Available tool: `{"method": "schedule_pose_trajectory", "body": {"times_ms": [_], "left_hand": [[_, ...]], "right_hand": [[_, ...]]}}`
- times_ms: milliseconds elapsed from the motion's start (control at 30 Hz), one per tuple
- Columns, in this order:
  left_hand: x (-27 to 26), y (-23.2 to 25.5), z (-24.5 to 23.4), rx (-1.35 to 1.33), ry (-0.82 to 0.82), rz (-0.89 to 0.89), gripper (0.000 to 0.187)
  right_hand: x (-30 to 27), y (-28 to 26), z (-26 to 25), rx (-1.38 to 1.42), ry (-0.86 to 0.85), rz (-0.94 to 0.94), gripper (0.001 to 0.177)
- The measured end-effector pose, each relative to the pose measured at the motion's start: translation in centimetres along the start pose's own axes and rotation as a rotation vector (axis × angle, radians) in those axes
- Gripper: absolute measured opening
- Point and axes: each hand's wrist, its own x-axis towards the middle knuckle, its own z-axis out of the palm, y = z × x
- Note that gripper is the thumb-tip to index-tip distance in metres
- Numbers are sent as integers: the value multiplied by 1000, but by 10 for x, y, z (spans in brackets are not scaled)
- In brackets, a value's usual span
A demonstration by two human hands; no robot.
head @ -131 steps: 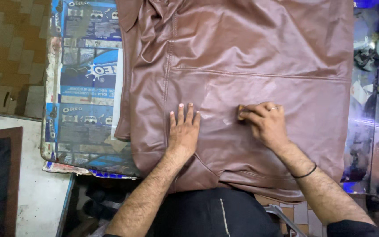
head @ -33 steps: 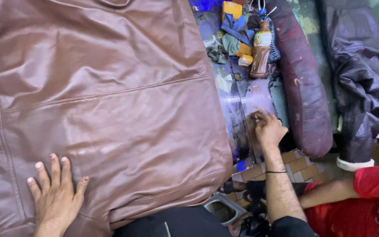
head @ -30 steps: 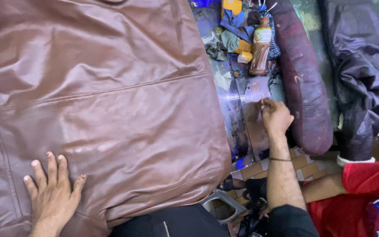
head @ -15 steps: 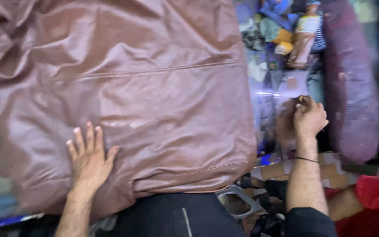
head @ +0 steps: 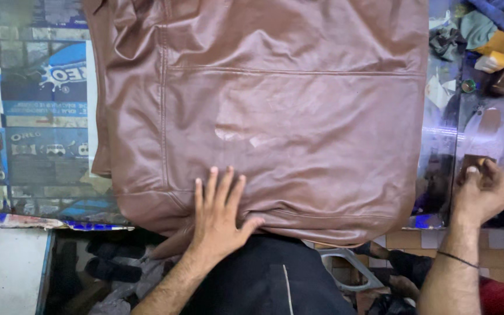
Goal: The person scrubs a large brown leather sheet laid on a workbench using a small sponge. They repeatedly rub the surface in circular motions, occasionally repositioning the leather and dipping the sponge into a nearby bottle of cleaning solution before continuing to scrub different sections.
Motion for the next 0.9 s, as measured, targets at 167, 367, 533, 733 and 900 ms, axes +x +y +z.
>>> {"method": "schedule_pose_trajectory", "body": {"times_ms": [167,367,533,733,900], "left_hand": [[-7,-7,-6,111,-236,87,90],[8,-42,-37,127,-436,214,96],[11,-58,-44,155,-423,213,98],[7,-69,-40,89,-355,253,100],[8,-74,-38,90,-360,266,101]], "right_hand": [[-85,-130,22,1284,-316,626,33],[-131,-260,63,317,-383,-501,34],[-108,-318,93,185,-540,-1015,28],[-100,-328,112,1,-530,-925,25],[-104,-344,122,55,-549,-1086,31]]}}
